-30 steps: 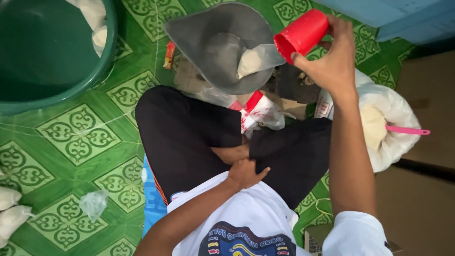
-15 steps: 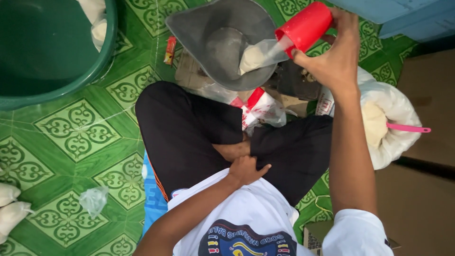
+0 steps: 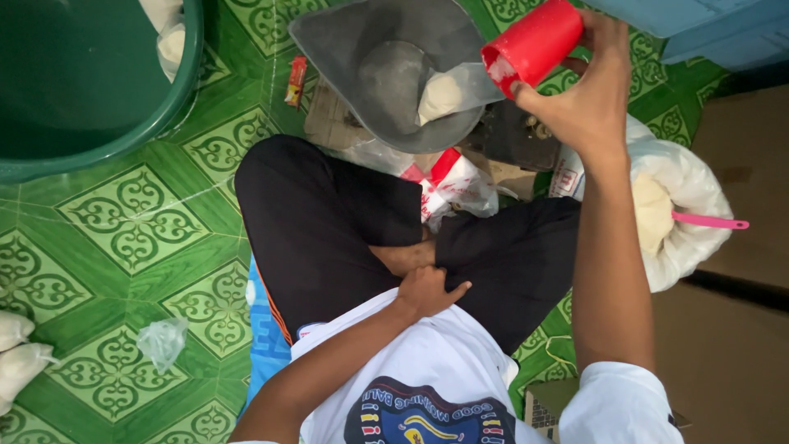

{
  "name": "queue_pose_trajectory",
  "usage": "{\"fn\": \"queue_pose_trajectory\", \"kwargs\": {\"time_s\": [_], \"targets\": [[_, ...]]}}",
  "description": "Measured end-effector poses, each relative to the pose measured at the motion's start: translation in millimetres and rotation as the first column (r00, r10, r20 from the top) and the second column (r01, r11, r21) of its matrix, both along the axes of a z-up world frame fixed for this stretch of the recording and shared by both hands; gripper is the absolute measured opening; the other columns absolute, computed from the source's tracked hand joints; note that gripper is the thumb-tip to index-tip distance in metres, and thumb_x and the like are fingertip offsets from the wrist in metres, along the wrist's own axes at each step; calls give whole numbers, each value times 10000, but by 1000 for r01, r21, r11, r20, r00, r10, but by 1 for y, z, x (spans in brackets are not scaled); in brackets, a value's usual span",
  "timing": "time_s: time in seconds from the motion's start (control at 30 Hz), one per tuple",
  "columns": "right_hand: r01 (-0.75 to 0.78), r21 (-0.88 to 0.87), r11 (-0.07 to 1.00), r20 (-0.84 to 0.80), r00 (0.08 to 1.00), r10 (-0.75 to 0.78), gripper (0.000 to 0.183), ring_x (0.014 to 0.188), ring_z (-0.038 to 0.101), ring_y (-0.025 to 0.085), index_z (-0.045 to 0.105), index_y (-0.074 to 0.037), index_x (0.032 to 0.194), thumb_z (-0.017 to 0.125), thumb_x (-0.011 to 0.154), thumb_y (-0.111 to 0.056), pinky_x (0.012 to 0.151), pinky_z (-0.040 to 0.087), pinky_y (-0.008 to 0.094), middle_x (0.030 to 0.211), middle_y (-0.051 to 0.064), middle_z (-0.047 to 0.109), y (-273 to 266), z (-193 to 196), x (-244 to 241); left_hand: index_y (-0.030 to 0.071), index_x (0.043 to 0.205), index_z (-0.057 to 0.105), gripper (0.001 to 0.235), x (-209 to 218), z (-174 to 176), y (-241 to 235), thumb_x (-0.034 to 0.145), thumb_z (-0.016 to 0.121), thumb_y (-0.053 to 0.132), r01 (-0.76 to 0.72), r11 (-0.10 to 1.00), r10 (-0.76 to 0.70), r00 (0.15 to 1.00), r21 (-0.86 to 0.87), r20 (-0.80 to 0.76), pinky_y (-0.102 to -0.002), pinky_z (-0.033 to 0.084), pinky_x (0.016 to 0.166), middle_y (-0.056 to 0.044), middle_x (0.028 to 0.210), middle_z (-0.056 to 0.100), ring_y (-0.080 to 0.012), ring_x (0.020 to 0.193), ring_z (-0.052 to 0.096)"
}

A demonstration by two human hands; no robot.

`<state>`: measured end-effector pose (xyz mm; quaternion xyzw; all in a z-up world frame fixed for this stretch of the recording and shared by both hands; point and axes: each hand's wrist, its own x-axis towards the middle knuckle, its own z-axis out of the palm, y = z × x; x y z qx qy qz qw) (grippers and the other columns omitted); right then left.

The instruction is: The person scoops white powder from a large sack using a red scoop and pours it into a plastic bag held in a metal funnel. They then tie the filled bag and place it into a green bucket. The person repeats this process multiple times.

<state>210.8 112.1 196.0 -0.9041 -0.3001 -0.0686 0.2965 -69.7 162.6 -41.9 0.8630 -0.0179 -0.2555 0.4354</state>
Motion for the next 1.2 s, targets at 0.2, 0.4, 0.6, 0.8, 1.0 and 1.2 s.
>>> {"fn": "queue_pose_trajectory", "kwargs": {"time_s": [0.2,0.4,0.6,0.8,1.0,1.2], "targets": [[21,-38,999,39,999,-20,708,1114,531,329,466,65,1277,902,744,-99,791,561,384,1189,197,421,4,3,-3,-1,776,687,704,0,-4,-2,875,495,669,4,1000,-5,1000,23,25,-528,519,678,-233,760,681,-437,732,666],[-17,-54,998,107,994,23,682,1070,501,326,470,51,1274,891,755,-83,769,539,401,1157,189,410,13,10,-7,-5,808,695,717,1,0,-1,871,479,675,1,1000,-1,1000,2,-23,-524,522,699,-228,795,684,-429,775,667],[-10,-67,998,103,995,17,702,1073,506,322,463,42,1271,915,755,-103,772,541,395,1161,189,408,11,8,-6,-13,816,692,713,3,3,2,879,478,664,15,1000,-15,999,-10,-32,-529,522,711,-232,805,685,-428,786,666],[1,-74,997,107,994,7,691,1074,509,326,457,48,1263,914,766,-101,768,523,397,1171,186,406,11,7,-8,-14,800,691,712,2,0,0,871,488,665,5,1000,-6,1000,-8,-25,-530,520,707,-243,790,683,-444,774,664],[8,-76,997,114,994,0,704,1066,497,325,460,41,1265,898,730,-93,761,519,394,1166,186,406,12,7,-10,-19,803,694,723,3,2,2,874,481,668,16,1000,-17,999,-15,-51,-516,523,713,-239,801,683,-427,793,666],[16,-64,998,109,994,-9,707,1051,497,332,466,50,1255,888,703,-73,777,507,398,1151,185,399,16,9,-11,-16,825,706,729,2,-1,-1,874,472,672,15,1000,-14,1000,8,-19,-521,520,717,-247,802,687,-438,793,668]]}}
